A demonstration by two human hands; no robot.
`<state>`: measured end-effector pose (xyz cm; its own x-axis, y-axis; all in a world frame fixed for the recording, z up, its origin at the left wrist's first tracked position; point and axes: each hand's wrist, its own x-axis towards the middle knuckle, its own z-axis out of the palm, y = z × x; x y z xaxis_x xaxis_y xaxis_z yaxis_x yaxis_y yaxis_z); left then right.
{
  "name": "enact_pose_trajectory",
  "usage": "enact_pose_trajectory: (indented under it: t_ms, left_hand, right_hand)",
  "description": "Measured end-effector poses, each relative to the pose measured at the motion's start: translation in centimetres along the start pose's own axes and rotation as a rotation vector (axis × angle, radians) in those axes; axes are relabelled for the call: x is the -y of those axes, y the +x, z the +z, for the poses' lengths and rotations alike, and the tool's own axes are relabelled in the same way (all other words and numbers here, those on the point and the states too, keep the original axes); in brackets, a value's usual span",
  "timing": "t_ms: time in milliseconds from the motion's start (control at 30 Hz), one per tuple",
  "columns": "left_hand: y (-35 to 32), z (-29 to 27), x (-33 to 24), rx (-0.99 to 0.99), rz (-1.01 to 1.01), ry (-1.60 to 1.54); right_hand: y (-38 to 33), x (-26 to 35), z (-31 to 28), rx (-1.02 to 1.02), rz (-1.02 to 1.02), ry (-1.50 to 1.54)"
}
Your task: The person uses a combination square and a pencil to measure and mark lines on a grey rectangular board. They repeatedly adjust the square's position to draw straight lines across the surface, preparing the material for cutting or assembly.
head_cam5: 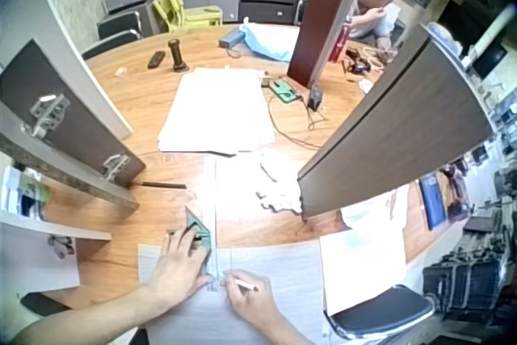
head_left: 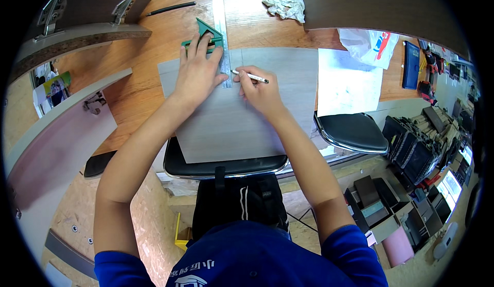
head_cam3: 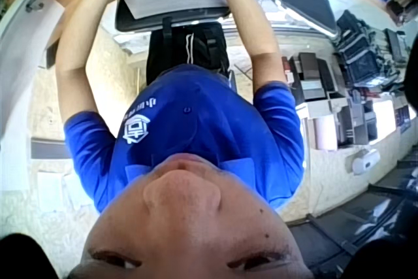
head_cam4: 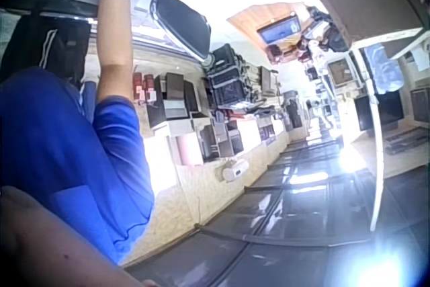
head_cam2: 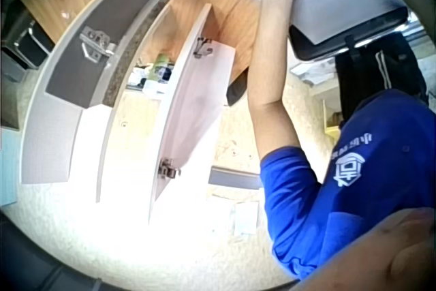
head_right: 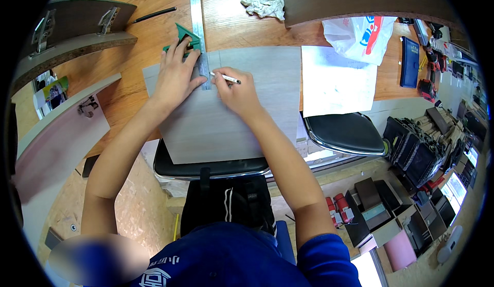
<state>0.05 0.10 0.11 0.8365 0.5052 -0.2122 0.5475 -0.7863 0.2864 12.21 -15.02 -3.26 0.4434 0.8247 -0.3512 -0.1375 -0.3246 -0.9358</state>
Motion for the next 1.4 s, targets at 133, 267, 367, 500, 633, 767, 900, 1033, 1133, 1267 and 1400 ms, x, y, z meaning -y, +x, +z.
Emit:
enact_pose_trajectory:
  t_ms: [133,267,367,500,633,767,900,1033,1133,1267,1400]
  left_hand:
    - [0.0,0.1,0.0,-0.02,0.011,-0.006]
    - [0.1,0.1,-0.1,-0.011,0.019,-0.001]
    - [0.0,0.2,0.3,0.009,0.007,0.0]
    - [-0.1,0.0,0.0,0.004,0.001,0.001]
    - [0.0,0.4,0.3,-0.031,0.023,-0.017]
    - [0.0,0.5,0.1,-0.026,0.021,-0.016]
    - [0.0,0.2,0.3,-0.016,0.021,-0.006]
    - [-0.1,0.2,0.1,-0.013,0.018,-0.009]
    - [-0.1,0.4,0.2,-0.027,0.02,-0.008]
    - [0.0,0.4,0.0,-0.027,0.016,-0.01]
    - [0.0,0.1,-0.1,-0.001,0.012,0.004]
  right_hand:
    - [3.1,0.3,-0.1,-0.017,0.005,0.05]
    - [3.1,0.1,-0.5,-0.006,-0.01,0.004]
    - [-0.7,-0.8,-0.1,0.01,-0.024,-0.113]
    - [-2.8,-1.5,0.4,-0.043,0.004,-0.059]
    - [1.3,-0.6,0.7,-0.081,-0.02,0.002]
    - [3.5,1.0,0.4,-0.076,0.038,0.08]
    - [-1.1,-0.7,0.2,-0.025,0.04,-0.065]
    - [-5.0,-2.1,0.2,-0.095,0.123,0.07]
    - [-3.7,-1.7,-0.2,-0.205,0.042,0.209]
    - [0.5,-0.5,-0.5,-0.065,-0.036,0.044]
    - [2.1,0.2,0.3,-0.07,-0.008,0.077]
